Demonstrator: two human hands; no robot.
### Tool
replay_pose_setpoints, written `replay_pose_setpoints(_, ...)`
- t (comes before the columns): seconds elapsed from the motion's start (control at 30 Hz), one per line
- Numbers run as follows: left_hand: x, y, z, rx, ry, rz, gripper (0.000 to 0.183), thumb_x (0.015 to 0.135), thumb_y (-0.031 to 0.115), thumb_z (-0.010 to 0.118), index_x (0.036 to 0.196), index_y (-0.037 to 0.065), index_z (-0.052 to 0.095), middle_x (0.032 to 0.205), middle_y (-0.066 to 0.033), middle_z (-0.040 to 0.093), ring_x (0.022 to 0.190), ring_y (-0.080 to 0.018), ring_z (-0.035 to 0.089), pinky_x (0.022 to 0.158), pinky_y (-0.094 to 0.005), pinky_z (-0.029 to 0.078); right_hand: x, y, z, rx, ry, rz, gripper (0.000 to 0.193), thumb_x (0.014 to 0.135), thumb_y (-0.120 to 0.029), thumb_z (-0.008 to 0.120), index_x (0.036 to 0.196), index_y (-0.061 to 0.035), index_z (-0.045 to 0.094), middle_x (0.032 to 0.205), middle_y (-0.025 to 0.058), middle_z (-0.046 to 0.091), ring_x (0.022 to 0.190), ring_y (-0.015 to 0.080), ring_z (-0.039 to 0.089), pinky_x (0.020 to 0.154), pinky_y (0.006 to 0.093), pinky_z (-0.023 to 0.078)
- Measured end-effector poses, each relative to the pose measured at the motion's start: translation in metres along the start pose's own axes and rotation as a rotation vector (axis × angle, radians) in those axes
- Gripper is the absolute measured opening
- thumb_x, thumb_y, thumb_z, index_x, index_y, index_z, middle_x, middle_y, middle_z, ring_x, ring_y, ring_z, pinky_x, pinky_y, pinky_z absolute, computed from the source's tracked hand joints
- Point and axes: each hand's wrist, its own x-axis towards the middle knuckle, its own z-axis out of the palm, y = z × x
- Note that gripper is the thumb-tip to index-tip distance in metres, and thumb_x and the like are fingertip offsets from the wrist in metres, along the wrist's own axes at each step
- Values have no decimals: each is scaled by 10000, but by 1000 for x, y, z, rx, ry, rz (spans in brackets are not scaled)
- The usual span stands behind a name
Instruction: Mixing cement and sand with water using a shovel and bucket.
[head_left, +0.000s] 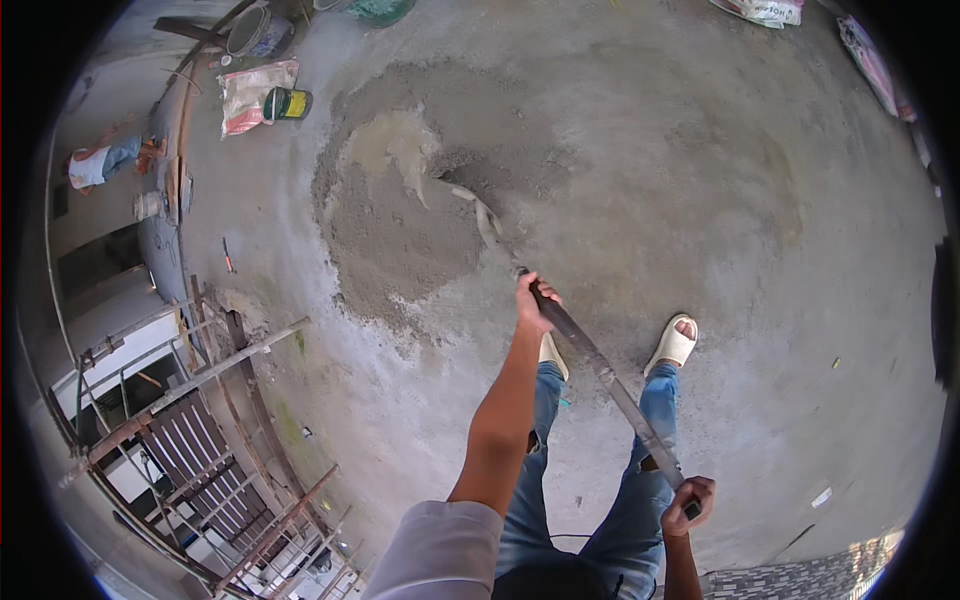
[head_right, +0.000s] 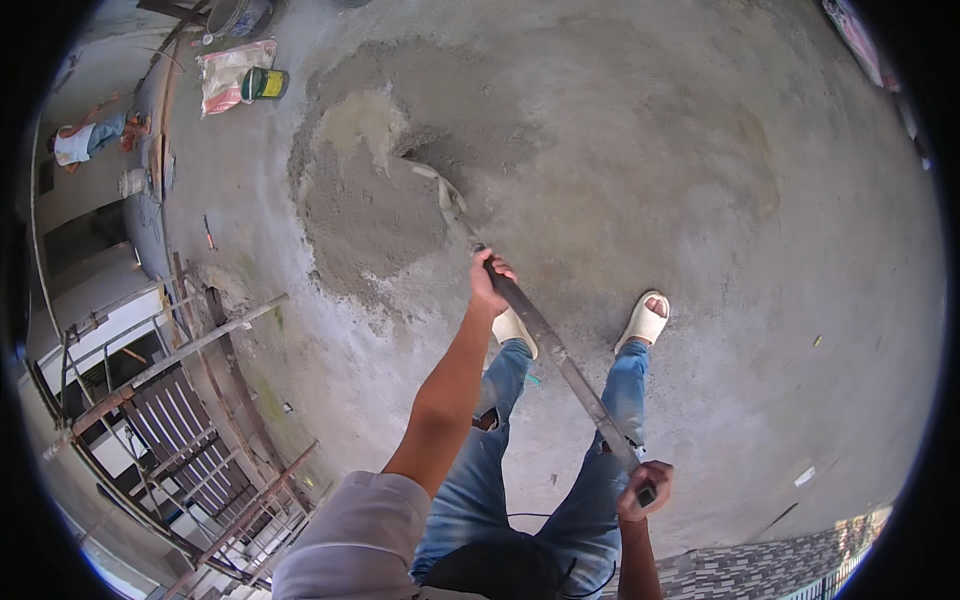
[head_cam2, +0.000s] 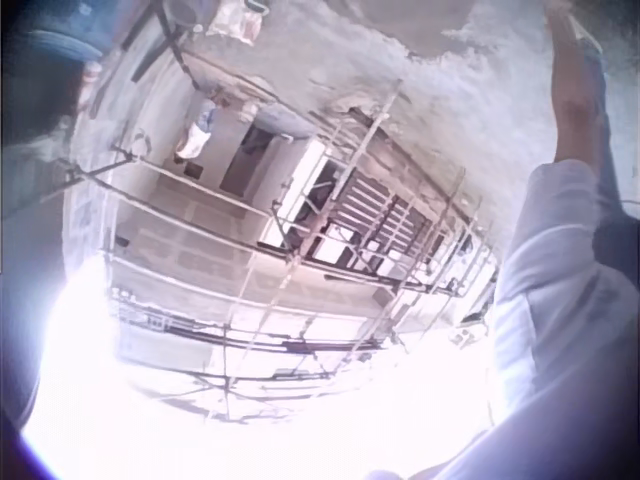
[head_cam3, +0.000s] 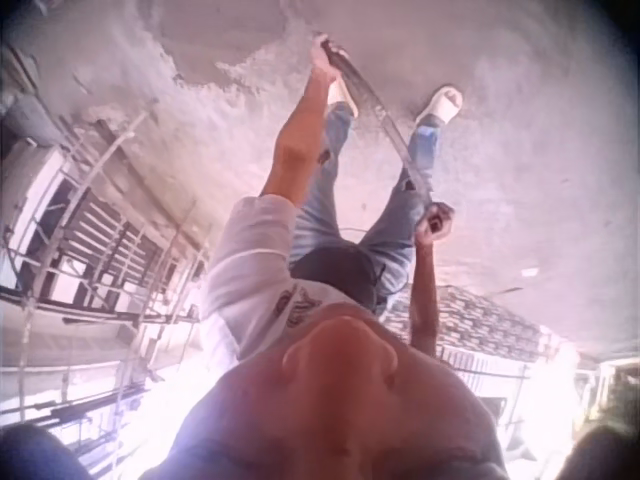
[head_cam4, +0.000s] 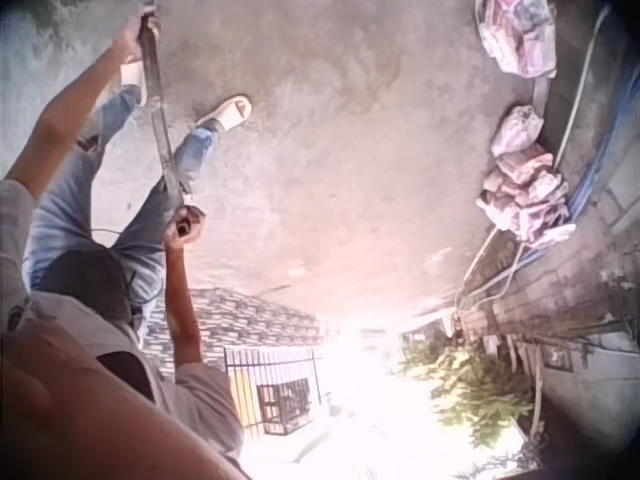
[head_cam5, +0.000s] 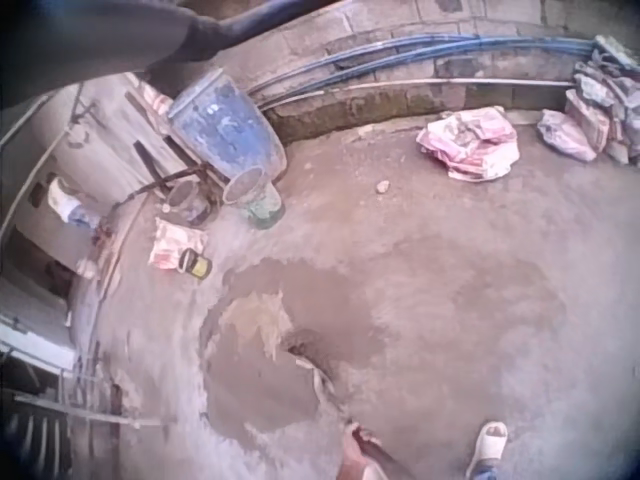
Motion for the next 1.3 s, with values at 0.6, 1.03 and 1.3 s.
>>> replay_pose_setpoints(0.6,-50,-85,65,-199,-562,-1,136,758,210,532,709,93,481,573,59,439,533,-59,435,578,-248,421,93,81,-107,-279,-717,-460,455,702,-60,513,1153,-35,462,880,130,480,824,304,485,830,470,382)
replay_pose_setpoints(1.03,-80,-110,101,510,66,59,132,808,176,514,713,99,467,675,-33,531,656,-141,545,649,-301,470,94,90,-110,50,-659,67,528,590,40,577,1109,-27,512,885,124,528,877,321,473,803,392,380)
replay_pose_setpoints(1.3,33,-154,109,523,325,185,161,782,153,565,686,75,463,549,-22,431,454,-132,438,425,-272,424,91,92,-115,575,240,1056,142,753,-130,590,729,-29,493,640,48,531,477,117,502,446,247,423)
